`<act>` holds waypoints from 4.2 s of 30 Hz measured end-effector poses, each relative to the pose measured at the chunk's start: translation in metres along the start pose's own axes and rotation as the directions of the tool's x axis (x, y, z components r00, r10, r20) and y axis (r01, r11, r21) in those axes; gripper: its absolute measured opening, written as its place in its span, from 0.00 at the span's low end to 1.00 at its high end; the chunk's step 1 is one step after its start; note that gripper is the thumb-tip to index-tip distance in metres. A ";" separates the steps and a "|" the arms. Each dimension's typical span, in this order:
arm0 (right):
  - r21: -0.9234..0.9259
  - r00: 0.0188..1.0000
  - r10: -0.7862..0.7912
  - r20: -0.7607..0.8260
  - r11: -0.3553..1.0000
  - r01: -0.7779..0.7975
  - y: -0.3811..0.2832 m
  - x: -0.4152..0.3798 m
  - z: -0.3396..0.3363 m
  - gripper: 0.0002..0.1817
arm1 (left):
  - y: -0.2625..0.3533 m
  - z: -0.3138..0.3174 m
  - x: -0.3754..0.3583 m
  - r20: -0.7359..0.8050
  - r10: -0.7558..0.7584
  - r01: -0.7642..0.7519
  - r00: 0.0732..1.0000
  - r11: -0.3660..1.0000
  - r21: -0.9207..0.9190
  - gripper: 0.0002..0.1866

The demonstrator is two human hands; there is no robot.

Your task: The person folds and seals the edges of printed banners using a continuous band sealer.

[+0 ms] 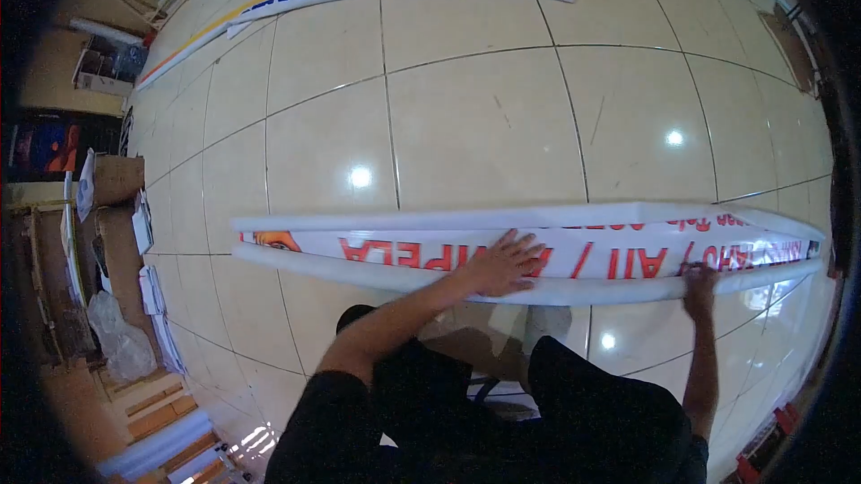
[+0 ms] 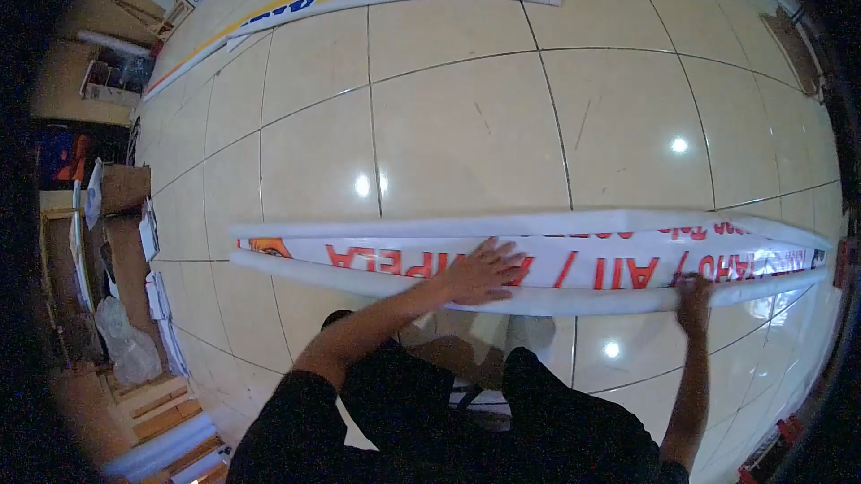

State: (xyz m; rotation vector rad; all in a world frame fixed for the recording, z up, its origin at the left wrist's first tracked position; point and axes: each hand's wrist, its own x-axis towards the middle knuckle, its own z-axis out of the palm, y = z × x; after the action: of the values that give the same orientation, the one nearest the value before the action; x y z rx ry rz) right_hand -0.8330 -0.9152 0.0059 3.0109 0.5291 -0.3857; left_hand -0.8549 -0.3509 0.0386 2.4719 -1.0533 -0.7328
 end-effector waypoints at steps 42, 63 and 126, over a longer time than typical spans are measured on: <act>0.223 0.898 -0.432 -0.079 0.871 0.438 -0.251 0.151 -0.039 0.32 | -0.061 0.037 -0.108 -0.279 -0.285 0.347 0.917 0.915 0.205 0.26; 0.196 0.971 0.084 -0.224 0.980 -0.040 -0.140 0.194 -0.014 0.35 | -0.035 0.011 -0.064 -0.345 -0.336 0.393 0.876 0.913 0.108 0.42; 0.266 0.896 -0.375 0.240 0.913 0.310 -0.233 0.200 -0.203 0.51 | -0.243 -0.186 -0.260 -0.218 -0.543 0.489 0.811 0.834 -0.256 0.32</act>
State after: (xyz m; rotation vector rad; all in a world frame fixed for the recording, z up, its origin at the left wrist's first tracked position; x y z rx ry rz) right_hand -0.6838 -0.6102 0.1472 2.9733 1.0600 -0.9464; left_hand -0.7635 0.0242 0.1491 2.6060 -0.1781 -0.5610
